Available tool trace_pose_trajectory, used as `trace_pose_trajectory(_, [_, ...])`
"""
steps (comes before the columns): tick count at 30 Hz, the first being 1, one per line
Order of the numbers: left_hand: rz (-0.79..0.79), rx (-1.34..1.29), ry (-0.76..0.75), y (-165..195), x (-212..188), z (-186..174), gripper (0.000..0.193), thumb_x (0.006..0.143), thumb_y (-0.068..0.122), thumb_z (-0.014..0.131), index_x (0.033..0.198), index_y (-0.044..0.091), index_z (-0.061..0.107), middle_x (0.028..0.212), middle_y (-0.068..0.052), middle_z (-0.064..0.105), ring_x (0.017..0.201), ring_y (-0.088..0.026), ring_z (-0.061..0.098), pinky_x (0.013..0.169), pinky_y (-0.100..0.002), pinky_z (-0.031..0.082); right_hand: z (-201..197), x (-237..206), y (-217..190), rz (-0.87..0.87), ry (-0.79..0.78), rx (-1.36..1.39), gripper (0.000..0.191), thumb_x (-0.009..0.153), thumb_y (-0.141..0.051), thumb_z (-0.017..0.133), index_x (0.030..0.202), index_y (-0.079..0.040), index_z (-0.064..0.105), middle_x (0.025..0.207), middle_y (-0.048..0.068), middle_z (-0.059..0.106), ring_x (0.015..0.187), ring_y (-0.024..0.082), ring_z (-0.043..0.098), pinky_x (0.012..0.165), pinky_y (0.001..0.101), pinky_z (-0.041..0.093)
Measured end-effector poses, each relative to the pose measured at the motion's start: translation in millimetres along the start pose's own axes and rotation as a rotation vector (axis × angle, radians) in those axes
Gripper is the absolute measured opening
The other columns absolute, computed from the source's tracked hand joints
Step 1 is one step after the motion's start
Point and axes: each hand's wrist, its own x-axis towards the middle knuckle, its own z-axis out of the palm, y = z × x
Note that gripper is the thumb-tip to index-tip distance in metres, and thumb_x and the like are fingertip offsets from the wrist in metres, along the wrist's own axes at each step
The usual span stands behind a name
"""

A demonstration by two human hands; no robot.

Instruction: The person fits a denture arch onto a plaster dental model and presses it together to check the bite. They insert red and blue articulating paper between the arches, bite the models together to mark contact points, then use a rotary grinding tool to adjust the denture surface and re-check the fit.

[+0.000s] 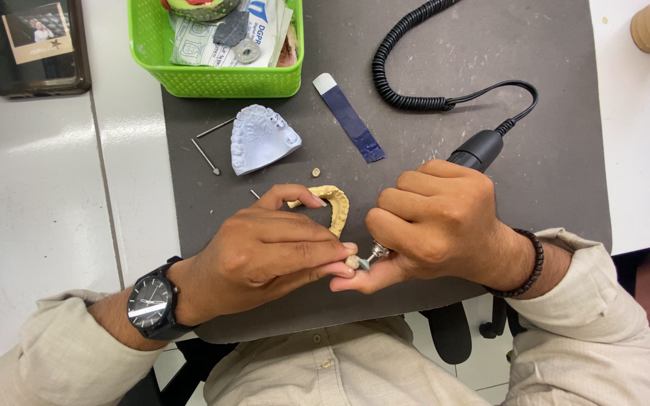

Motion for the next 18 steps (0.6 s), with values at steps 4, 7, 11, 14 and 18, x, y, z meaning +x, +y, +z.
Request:
trace_pose_trajectory(4, [-0.002, -0.004, 0.001, 1.0, 0.1, -0.6, 0.024, 0.093, 0.017, 0.081, 0.114, 0.009, 0.074, 0.101, -0.001, 0.077, 0.092, -0.013, 0.074, 0.103, -0.040, 0.052, -1.2, 0.0, 0.5, 0.000, -0.002, 0.005, 0.080, 0.081, -0.079, 0.077, 0.054, -0.016, 0.036, 0.053, -0.003, 0.034, 0.047, 0.012, 0.040, 0.047, 0.0276, 0.030])
trace_pose_trajectory(7, [-0.001, 0.005, -0.001, 1.3, -0.1, -1.1, 0.024, 0.093, 0.017, 0.081, 0.114, 0.008, 0.074, 0.101, -0.001, 0.077, 0.091, -0.013, 0.074, 0.103, -0.040, 0.052, -1.8, 0.1, 0.4, 0.002, -0.003, -0.007, 0.081, 0.081, -0.080, 0.077, 0.054, -0.015, 0.036, 0.053, -0.003, 0.034, 0.047, 0.013, 0.040, 0.047, 0.0279, 0.030])
trace_pose_trajectory(11, [0.000, 0.003, 0.002, 0.5, 0.3, -0.4, 0.023, 0.093, 0.017, 0.081, 0.113, 0.008, 0.075, 0.100, -0.001, 0.077, 0.090, -0.013, 0.074, 0.103, -0.040, 0.052, -1.3, 0.3, 0.2, -0.001, -0.007, -0.004, 0.081, 0.081, -0.079, 0.077, 0.054, -0.015, 0.036, 0.053, -0.003, 0.034, 0.047, 0.013, 0.040, 0.047, 0.0276, 0.030])
trace_pose_trajectory(14, [-0.006, -0.002, 0.005, 0.6, 0.2, 0.1, 0.023, 0.093, 0.017, 0.081, 0.113, 0.009, 0.075, 0.100, -0.001, 0.077, 0.090, -0.013, 0.074, 0.103, -0.040, 0.052, -0.9, 0.2, 0.2, -0.003, -0.011, 0.004, 0.080, 0.081, -0.079, 0.077, 0.055, -0.015, 0.036, 0.054, -0.003, 0.034, 0.047, 0.012, 0.040, 0.047, 0.0275, 0.030])
trace_pose_trajectory(18, [-0.008, -0.011, -0.005, 1.0, -0.5, -1.0, 0.023, 0.093, 0.017, 0.081, 0.113, 0.009, 0.075, 0.099, -0.001, 0.077, 0.090, -0.013, 0.074, 0.103, -0.041, 0.051, -1.2, -0.3, 0.5, 0.000, -0.002, 0.024, 0.078, 0.083, -0.077, 0.078, 0.056, -0.016, 0.037, 0.055, -0.004, 0.036, 0.049, 0.012, 0.042, 0.049, 0.0274, 0.032])
